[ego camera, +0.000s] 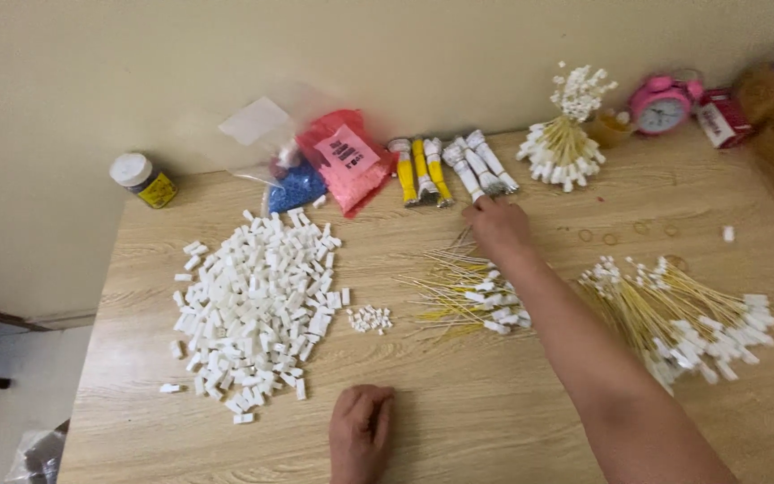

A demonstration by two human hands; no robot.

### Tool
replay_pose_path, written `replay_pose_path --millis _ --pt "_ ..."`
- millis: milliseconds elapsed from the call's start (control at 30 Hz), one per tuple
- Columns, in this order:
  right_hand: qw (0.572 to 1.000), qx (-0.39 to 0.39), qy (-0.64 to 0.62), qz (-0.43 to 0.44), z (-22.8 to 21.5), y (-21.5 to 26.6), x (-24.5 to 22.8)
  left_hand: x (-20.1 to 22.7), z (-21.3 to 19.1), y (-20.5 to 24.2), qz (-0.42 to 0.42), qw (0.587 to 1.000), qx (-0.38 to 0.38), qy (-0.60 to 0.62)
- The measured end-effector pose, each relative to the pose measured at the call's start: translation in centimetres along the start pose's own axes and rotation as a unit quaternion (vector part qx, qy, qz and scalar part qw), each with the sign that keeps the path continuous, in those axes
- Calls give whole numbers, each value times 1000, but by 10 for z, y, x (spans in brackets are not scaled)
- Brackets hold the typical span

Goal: Assembling small wire components by joining wires with plastic connectors

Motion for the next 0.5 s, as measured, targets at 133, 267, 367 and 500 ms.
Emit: replay_pose_path --millis 133,267,367,500 --pt "934 -46 -276 221 -6 -4 -4 -7 2 1 -10 1000 -6 -6" --pt "999 29 -7 13 -23 20 -9 -9 2 2 -4 1000 -9 -7" --pt "992 26 -106 58 -58 49 -15 -12 0 4 -9 1000 -14 9" --pt "948 234 -212 35 -87 102 -15 -8 -3 5 -61 998 1 8"
Point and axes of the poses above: each hand's wrist, its own y-axis away from the middle knuckle, its own z-axis out of the palm, x = y × z, the point moved 2 cm from there along -y, towards the middle knuckle, and after that the axes turned 5 degrees about -z, right-handed, at the moved point
